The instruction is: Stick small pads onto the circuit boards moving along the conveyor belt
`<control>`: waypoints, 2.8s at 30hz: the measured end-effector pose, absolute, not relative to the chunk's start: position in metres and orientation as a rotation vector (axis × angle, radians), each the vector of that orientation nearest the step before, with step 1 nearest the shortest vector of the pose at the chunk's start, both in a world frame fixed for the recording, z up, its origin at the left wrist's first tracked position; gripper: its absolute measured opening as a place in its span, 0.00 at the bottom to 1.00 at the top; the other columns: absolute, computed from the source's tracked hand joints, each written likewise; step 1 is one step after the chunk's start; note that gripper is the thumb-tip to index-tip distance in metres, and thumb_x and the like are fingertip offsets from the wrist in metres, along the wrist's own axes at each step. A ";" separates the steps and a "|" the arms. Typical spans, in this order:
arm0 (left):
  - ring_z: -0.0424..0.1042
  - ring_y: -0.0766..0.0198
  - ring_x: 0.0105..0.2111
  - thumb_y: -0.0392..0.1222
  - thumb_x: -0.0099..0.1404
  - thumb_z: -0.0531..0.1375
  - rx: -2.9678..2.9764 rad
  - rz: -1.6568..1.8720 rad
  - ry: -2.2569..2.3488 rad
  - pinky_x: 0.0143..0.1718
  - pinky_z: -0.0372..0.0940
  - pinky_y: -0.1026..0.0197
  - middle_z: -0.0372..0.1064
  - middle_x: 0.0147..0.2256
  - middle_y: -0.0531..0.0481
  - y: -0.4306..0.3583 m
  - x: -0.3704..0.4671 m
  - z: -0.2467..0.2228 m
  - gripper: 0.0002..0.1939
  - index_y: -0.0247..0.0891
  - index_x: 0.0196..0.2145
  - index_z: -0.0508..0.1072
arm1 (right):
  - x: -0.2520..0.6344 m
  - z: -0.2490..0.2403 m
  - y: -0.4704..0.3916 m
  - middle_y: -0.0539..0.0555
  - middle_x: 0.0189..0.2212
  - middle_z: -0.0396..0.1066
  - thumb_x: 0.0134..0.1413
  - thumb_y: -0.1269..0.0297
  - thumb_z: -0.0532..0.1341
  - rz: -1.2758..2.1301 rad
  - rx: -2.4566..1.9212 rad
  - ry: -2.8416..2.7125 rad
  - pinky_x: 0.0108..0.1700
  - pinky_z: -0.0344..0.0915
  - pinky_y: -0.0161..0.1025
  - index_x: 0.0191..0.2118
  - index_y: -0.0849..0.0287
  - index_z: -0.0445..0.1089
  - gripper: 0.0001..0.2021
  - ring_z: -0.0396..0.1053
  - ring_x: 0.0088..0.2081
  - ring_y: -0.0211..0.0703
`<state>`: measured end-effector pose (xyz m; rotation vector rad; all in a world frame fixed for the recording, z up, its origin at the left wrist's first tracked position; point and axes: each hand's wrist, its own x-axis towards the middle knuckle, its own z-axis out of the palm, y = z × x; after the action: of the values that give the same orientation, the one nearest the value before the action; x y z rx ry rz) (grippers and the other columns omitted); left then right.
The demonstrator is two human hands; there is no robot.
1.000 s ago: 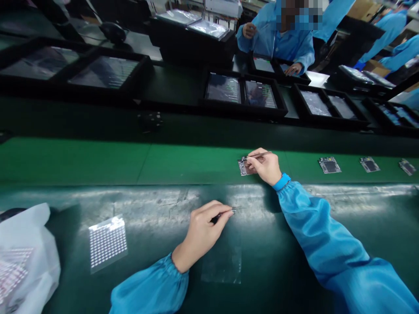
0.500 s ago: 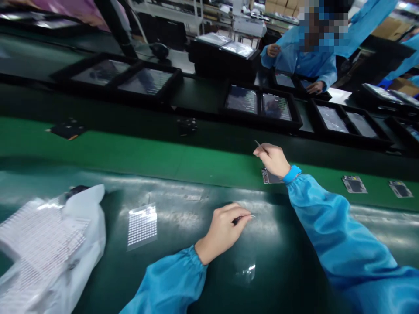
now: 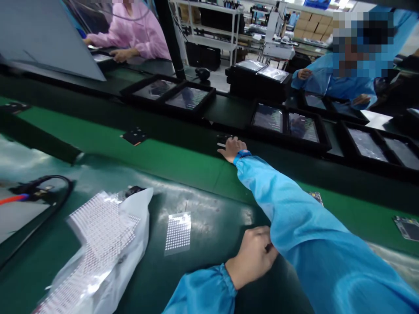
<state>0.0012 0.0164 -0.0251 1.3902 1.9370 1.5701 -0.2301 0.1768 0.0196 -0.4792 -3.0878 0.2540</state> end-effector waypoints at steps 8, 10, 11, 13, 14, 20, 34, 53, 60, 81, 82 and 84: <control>0.77 0.63 0.30 0.37 0.66 0.65 1.352 1.577 1.954 0.35 0.70 0.64 0.80 0.30 0.49 0.017 0.004 -0.021 0.05 0.38 0.34 0.82 | -0.159 0.049 0.225 0.66 0.51 0.73 0.54 0.46 0.63 0.357 -0.620 -3.027 0.52 0.68 0.51 0.58 0.63 0.68 0.32 0.73 0.49 0.61; 0.77 0.63 0.30 0.37 0.66 0.66 1.341 1.577 1.957 0.36 0.71 0.64 0.80 0.30 0.50 0.018 0.003 -0.022 0.04 0.39 0.33 0.82 | -0.126 0.067 0.246 0.64 0.53 0.73 0.54 0.47 0.64 0.411 -0.565 -3.026 0.52 0.68 0.49 0.60 0.61 0.67 0.33 0.73 0.49 0.57; 0.77 0.63 0.30 0.37 0.66 0.66 1.336 1.582 1.953 0.36 0.71 0.64 0.80 0.30 0.50 0.019 0.003 -0.022 0.04 0.39 0.33 0.82 | -0.110 0.076 0.255 0.63 0.54 0.72 0.53 0.47 0.64 0.417 -0.541 -3.040 0.53 0.68 0.48 0.61 0.60 0.66 0.34 0.73 0.49 0.56; 0.77 0.63 0.30 0.36 0.66 0.65 1.321 1.600 1.947 0.36 0.71 0.64 0.80 0.30 0.50 0.020 0.002 -0.022 0.05 0.40 0.32 0.82 | -0.081 0.093 0.265 0.60 0.55 0.73 0.52 0.47 0.66 0.394 -0.502 -3.102 0.52 0.68 0.46 0.63 0.58 0.65 0.35 0.74 0.49 0.55; 0.77 0.63 0.30 0.37 0.66 0.65 1.314 1.609 1.944 0.35 0.70 0.63 0.80 0.30 0.50 0.020 0.001 -0.021 0.06 0.39 0.32 0.82 | -0.069 0.099 0.264 0.60 0.55 0.73 0.51 0.48 0.67 0.366 -0.483 -3.145 0.53 0.68 0.46 0.63 0.58 0.65 0.36 0.74 0.50 0.55; 0.76 0.63 0.28 0.37 0.67 0.63 1.299 1.615 1.928 0.32 0.68 0.63 0.79 0.29 0.49 0.020 -0.004 -0.015 0.07 0.38 0.32 0.82 | -0.036 0.095 0.232 0.59 0.44 0.78 0.56 0.50 0.66 0.663 -0.326 -3.002 0.49 0.68 0.45 0.48 0.61 0.76 0.22 0.75 0.46 0.54; 0.77 0.63 0.29 0.36 0.66 0.65 1.337 1.598 1.936 0.33 0.70 0.63 0.79 0.31 0.49 0.019 -0.007 -0.013 0.05 0.38 0.34 0.82 | 0.123 0.040 0.183 0.57 0.33 0.80 0.51 0.56 0.73 2.157 -0.581 -1.808 0.40 0.79 0.45 0.38 0.60 0.76 0.14 0.80 0.33 0.46; 0.78 0.63 0.30 0.38 0.68 0.64 1.370 1.602 1.932 0.33 0.71 0.62 0.80 0.31 0.49 0.019 -0.006 -0.014 0.06 0.39 0.34 0.82 | 0.118 0.034 0.166 0.53 0.22 0.77 0.49 0.59 0.73 1.918 -0.745 -1.959 0.24 0.75 0.38 0.31 0.59 0.75 0.11 0.75 0.21 0.42; 0.77 0.63 0.29 0.37 0.67 0.64 1.368 1.600 1.945 0.33 0.70 0.62 0.79 0.31 0.49 0.020 -0.005 -0.013 0.05 0.39 0.34 0.81 | 0.116 0.039 0.171 0.53 0.20 0.76 0.49 0.57 0.73 1.902 -0.714 -1.927 0.23 0.74 0.39 0.30 0.59 0.74 0.12 0.74 0.20 0.42; 0.76 0.64 0.27 0.35 0.67 0.64 1.361 1.585 1.945 0.31 0.68 0.64 0.78 0.29 0.50 0.019 -0.007 -0.013 0.06 0.38 0.33 0.81 | -0.005 -0.011 0.271 0.48 0.16 0.71 0.43 0.67 0.71 1.669 -0.893 -1.875 0.18 0.71 0.32 0.31 0.58 0.65 0.14 0.71 0.17 0.40; 0.76 0.64 0.27 0.35 0.67 0.64 1.360 1.585 1.946 0.31 0.68 0.64 0.78 0.29 0.50 0.019 -0.007 -0.013 0.06 0.38 0.33 0.81 | -0.004 -0.011 0.271 0.48 0.16 0.71 0.43 0.68 0.71 1.666 -0.892 -1.873 0.18 0.71 0.32 0.31 0.59 0.65 0.13 0.71 0.16 0.39; 0.76 0.65 0.27 0.35 0.67 0.64 1.364 1.583 1.950 0.31 0.68 0.64 0.77 0.28 0.50 0.019 -0.007 -0.013 0.06 0.38 0.33 0.81 | -0.003 -0.010 0.272 0.48 0.16 0.71 0.44 0.69 0.70 1.650 -0.889 -1.877 0.18 0.70 0.32 0.31 0.59 0.65 0.12 0.71 0.16 0.39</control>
<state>-0.0070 0.0186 -0.0127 1.3643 1.9499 1.5825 -0.0033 0.2723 -0.0103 -0.8890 -1.8766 1.6505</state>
